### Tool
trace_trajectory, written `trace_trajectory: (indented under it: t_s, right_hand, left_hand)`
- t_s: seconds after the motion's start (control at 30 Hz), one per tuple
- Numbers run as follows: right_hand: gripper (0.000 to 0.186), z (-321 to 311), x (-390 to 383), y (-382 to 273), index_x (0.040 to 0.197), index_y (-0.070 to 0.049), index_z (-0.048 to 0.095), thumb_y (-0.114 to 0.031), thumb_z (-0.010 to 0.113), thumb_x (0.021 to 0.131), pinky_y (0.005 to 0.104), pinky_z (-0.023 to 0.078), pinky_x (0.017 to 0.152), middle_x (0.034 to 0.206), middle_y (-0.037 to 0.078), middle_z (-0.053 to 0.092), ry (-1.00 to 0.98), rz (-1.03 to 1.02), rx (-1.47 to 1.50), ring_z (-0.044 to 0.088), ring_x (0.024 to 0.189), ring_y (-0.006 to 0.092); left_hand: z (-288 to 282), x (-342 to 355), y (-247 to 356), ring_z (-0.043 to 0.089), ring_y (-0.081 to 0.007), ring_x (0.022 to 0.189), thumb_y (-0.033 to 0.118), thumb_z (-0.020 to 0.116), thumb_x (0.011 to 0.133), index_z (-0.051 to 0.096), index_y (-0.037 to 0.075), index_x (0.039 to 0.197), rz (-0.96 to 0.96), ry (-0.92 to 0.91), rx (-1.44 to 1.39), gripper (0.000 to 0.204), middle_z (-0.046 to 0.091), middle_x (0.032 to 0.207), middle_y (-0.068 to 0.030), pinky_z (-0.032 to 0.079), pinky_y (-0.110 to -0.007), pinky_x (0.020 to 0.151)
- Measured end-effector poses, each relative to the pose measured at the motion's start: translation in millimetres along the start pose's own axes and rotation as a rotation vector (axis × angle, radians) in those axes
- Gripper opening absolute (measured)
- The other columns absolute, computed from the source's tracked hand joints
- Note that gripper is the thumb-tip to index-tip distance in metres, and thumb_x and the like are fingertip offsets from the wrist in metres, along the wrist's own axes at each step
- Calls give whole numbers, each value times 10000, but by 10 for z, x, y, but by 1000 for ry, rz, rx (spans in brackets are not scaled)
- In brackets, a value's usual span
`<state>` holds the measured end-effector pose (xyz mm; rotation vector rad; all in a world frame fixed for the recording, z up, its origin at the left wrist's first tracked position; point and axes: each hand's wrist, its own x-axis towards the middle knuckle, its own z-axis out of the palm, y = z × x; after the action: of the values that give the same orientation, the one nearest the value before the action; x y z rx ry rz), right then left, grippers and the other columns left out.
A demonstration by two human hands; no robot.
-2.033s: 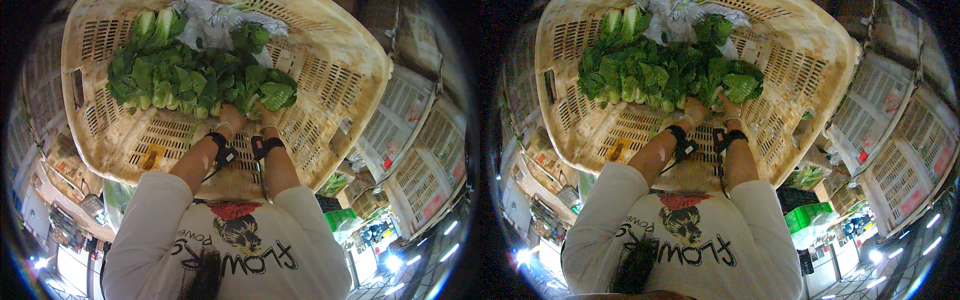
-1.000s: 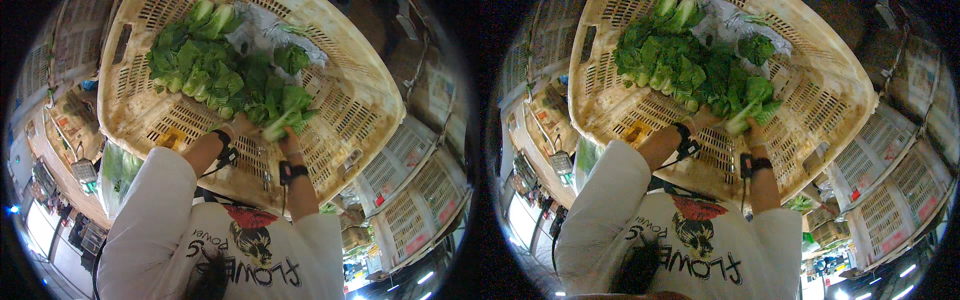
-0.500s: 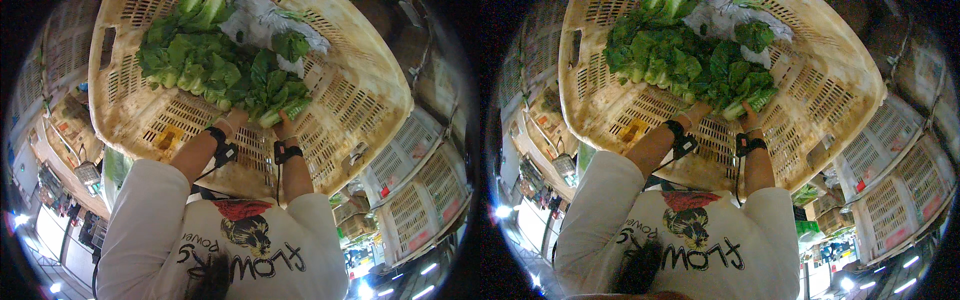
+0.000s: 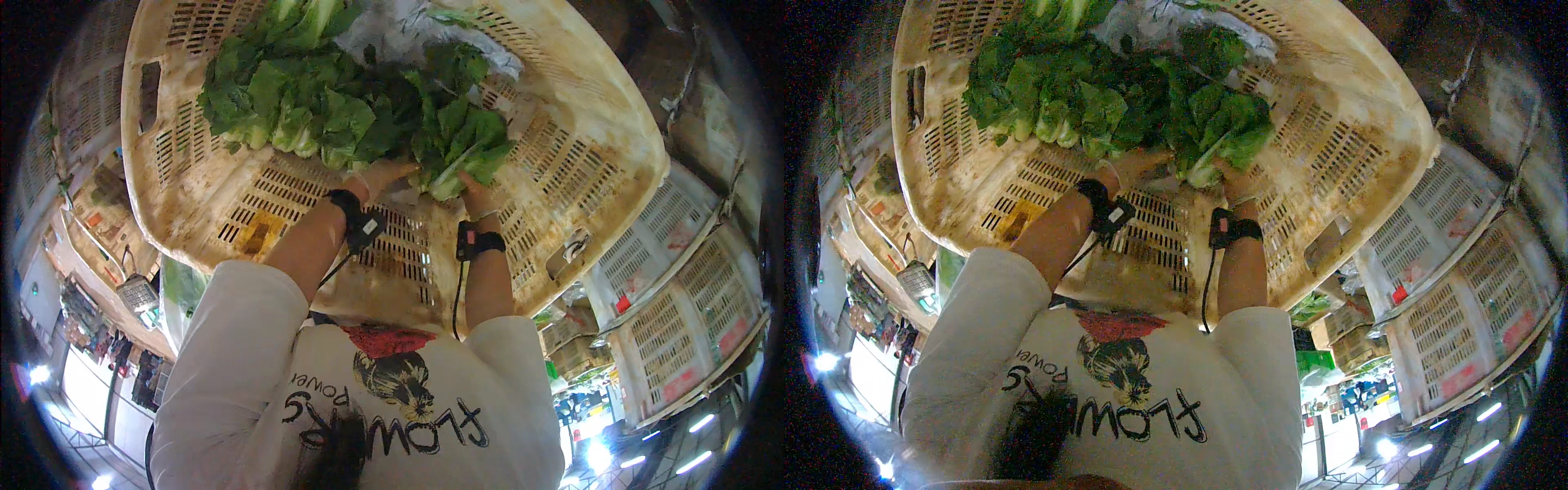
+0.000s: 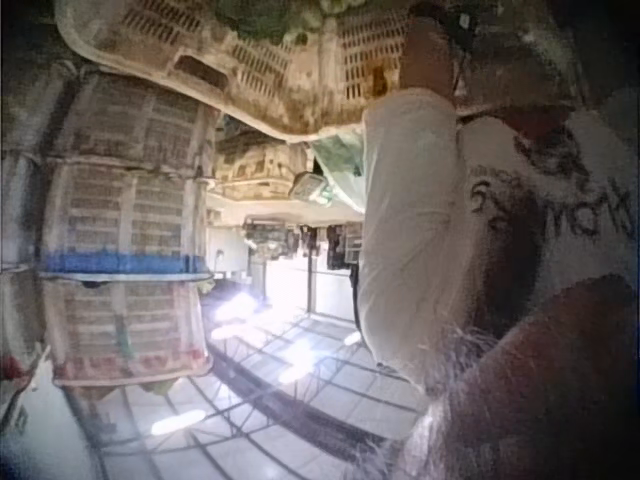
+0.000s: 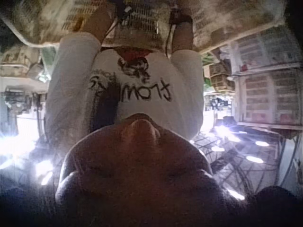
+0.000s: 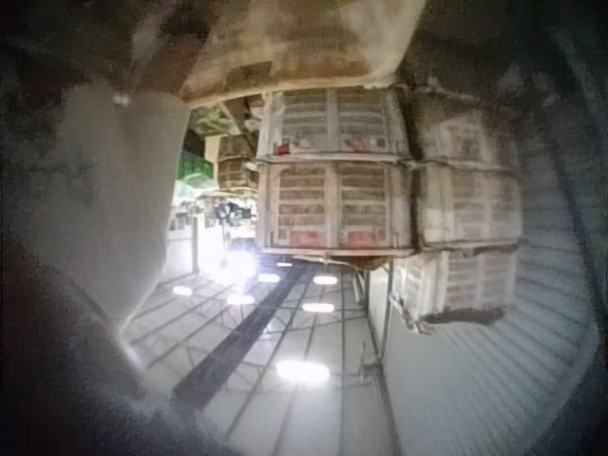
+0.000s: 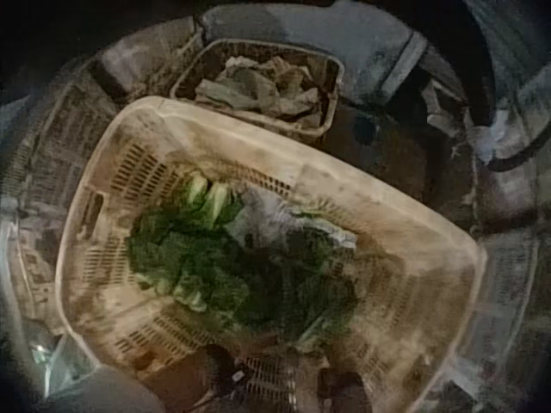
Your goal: The person places bunches of leafy green vegetables from a large plastic crate into a clear plastic bag on a digital scale, then ties the bag shut.
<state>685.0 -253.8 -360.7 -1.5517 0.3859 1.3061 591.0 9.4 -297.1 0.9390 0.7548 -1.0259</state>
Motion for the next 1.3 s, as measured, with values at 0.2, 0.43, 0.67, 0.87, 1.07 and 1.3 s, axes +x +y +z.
trace_trajectory:
  t_s: [0.2, 0.43, 0.67, 0.87, 1.07, 1.3]
  right_hand:
    - [588, 41, 154, 342, 1310, -94, 371, -224, 613, 790, 370, 361, 960, 1307, 85, 416, 71, -198, -593, 422, 1149, 221]
    - [809, -239, 272, 410, 1302, -99, 318, -390, 702, 652, 434, 305, 1001, 1301, 107, 388, -142, -89, -145, 354, 1190, 276]
    - [582, -8, -203, -529, 1263, -105, 415, -476, 500, 823, 418, 336, 972, 1285, 59, 442, 134, -200, 201, 418, 1165, 251]
    - [556, 378, -1193, -1455, 1253, -103, 421, -437, 522, 820, 399, 354, 945, 1273, 54, 440, 156, -243, 157, 425, 1142, 240]
    - [533, 1282, -1651, -1757, 1242, -100, 428, -399, 545, 817, 380, 372, 918, 1261, 49, 438, -131, -305, -105, 432, 1119, 229]
    - [508, 2784, -2430, -1230, 1229, -97, 436, -354, 571, 812, 357, 393, 887, 1248, 43, 436, -680, -237, -367, 441, 1093, 216]
  left_hand:
    - [108, 976, -418, 556, -188, 844, 442, 526, 837, 538, 74, 1128, -263, 457, 128, 469, 576, 1013, -130, 468, -387, 675]
    - [-32, 136, 92, 529, -189, 907, 420, 567, 802, 515, 1, 1137, 195, 59, -122, 539, 540, 1071, -117, 411, -348, 801]
    - [-5, -78, 619, 548, -117, 791, 461, 533, 834, 576, 5, 1102, 220, 144, 5, 531, 622, 972, -69, 435, -274, 795]
    - [310, -1245, 851, 542, -221, 949, 388, 731, 632, 497, -6, 1163, 900, -105, -121, 701, 568, 1086, -158, 444, -329, 814]
    - [325, -2628, 934, 478, -339, 1084, 464, 845, 373, 356, -65, 1197, 1096, 679, 285, 1095, 488, 1137, -239, 399, -413, 877]
    - [407, -4575, -1200, 361, -346, 1180, 219, 844, 376, 327, -3, 1258, 1569, 1403, 365, 1046, 418, 1225, -200, 285, -424, 996]
